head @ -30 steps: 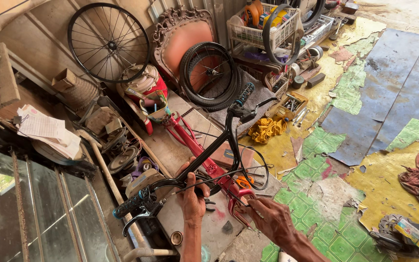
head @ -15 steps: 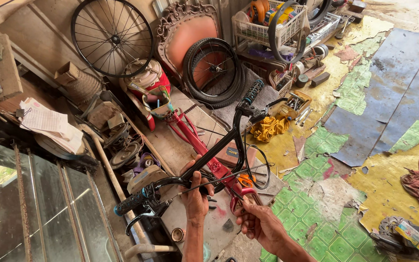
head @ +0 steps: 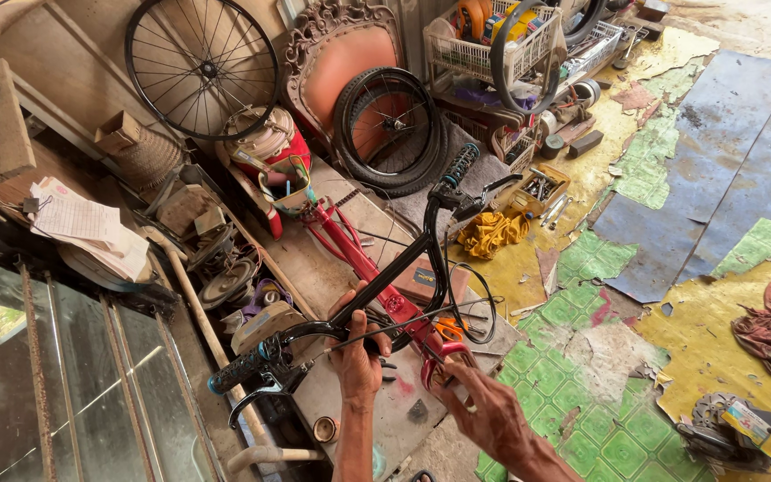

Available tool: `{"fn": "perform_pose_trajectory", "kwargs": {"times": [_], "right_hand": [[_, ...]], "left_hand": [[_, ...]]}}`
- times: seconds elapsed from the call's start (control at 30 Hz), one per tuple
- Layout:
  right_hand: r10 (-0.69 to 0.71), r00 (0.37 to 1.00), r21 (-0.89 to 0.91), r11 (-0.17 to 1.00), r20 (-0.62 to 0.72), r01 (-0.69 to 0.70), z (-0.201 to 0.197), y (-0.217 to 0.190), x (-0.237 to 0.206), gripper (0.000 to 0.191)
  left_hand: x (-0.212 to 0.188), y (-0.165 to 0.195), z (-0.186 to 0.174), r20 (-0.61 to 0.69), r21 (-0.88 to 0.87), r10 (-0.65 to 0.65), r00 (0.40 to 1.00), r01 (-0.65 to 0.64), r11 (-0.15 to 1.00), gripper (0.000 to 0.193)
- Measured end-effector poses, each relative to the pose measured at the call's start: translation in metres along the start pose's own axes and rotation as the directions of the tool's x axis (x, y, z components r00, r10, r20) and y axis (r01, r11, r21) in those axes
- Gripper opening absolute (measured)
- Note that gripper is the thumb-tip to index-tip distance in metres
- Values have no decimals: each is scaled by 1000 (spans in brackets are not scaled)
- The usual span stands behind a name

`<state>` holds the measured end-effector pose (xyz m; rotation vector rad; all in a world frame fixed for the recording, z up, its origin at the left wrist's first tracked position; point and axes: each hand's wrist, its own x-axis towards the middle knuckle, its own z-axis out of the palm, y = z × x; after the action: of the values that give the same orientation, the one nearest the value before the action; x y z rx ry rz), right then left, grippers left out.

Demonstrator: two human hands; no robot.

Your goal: The person works on a bicycle resting on a repair stand, holding the handlebar steady with one hand while threading and seating the brake cable and housing into the lever and frame fittings with the other. They repeatedly pull and position the cable along the handlebar and front frame to route it correctly.

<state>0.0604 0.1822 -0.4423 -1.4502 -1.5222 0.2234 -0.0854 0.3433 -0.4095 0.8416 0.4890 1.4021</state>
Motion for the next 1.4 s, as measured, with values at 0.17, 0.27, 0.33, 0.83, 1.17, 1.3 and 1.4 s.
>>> {"fn": "perform_pose_trajectory", "kwargs": {"times": [0.17, 0.27, 0.33, 0.83, 1.17, 1.3, 1.4], "right_hand": [[532, 837, 260, 796, 127, -546, 10, 12, 6, 35], [723, 569, 738, 121, 392, -663, 5, 27, 15, 34], [695, 494, 747, -93, 522, -658, -3, 32, 17, 30], [319, 947, 33, 947, 25, -320, -12, -4, 16, 24], [701, 260, 659, -385, 664, -646, 0, -2, 21, 19], [729, 292, 619, -225, 619, -752, -3, -8, 26, 19], [728, 470, 577, 127, 499, -807, -3, -7, 25, 21]], "left_hand": [[-1, 2, 0, 0, -11, -20, 1000, 20, 1000, 42], [-2, 2, 0, 3, -1, -1, 1000, 1, 1000, 42], [-3, 1, 1, 0, -7, -15, 1000, 15, 1000, 42], [-1, 1, 3, 53, -16, 30, 998, -29, 999, 43], [-2, 6, 3, 64, -33, 38, 997, -36, 999, 40], [-1, 6, 2, 59, -33, 23, 998, -21, 999, 39], [0, 6, 0, 53, -34, 17, 998, -15, 999, 40]]}}
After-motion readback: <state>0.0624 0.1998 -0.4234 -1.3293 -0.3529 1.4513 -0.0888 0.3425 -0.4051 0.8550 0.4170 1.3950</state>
